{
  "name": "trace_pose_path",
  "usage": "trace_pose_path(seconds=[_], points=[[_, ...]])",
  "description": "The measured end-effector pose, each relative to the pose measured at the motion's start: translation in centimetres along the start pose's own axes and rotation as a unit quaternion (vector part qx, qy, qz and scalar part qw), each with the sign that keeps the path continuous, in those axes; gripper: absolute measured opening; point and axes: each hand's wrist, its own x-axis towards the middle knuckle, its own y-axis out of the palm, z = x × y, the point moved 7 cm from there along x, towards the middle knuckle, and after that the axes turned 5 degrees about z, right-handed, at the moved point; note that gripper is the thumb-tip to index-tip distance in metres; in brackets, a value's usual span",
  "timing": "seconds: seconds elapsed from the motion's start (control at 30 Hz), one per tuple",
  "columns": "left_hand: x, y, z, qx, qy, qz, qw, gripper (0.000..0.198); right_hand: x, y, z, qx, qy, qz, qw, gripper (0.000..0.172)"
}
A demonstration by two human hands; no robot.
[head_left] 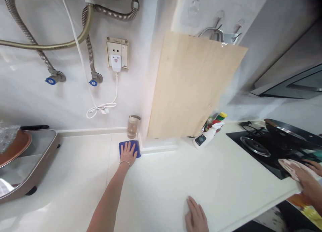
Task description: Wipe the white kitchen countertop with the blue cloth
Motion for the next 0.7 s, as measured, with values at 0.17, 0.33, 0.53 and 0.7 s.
trace_pose_path(seconds=[0.17, 0.33, 0.53, 0.7], points=[[-1.4, 0.1, -0.3, 0.0, -0.016, 0.008, 1.0, 0.058, -0.2, 0.5, -0.1, 0.006, 0.011, 0.007, 1.0, 0.046], [-1.3, 0.4, -0.2, -0.001, -0.014, 0.014, 1.0, 0.059, -0.8, 1.0, -0.8, -0.004, 0.006, 0.046, 0.999, 0.049], [0.5, 0.6, 0.1, -0.002, -0.001, 0.017, 1.0, 0.058, -1.1, 1.0, -1.1, -0.002, 0.009, 0.077, 0.997, 0.053], [2.0, 0.8, 0.4, 0.0, 0.004, 0.021, 1.0, 0.059, -0.9, 0.7, -0.8, -0.011, 0.004, 0.071, 0.997, 0.054]])
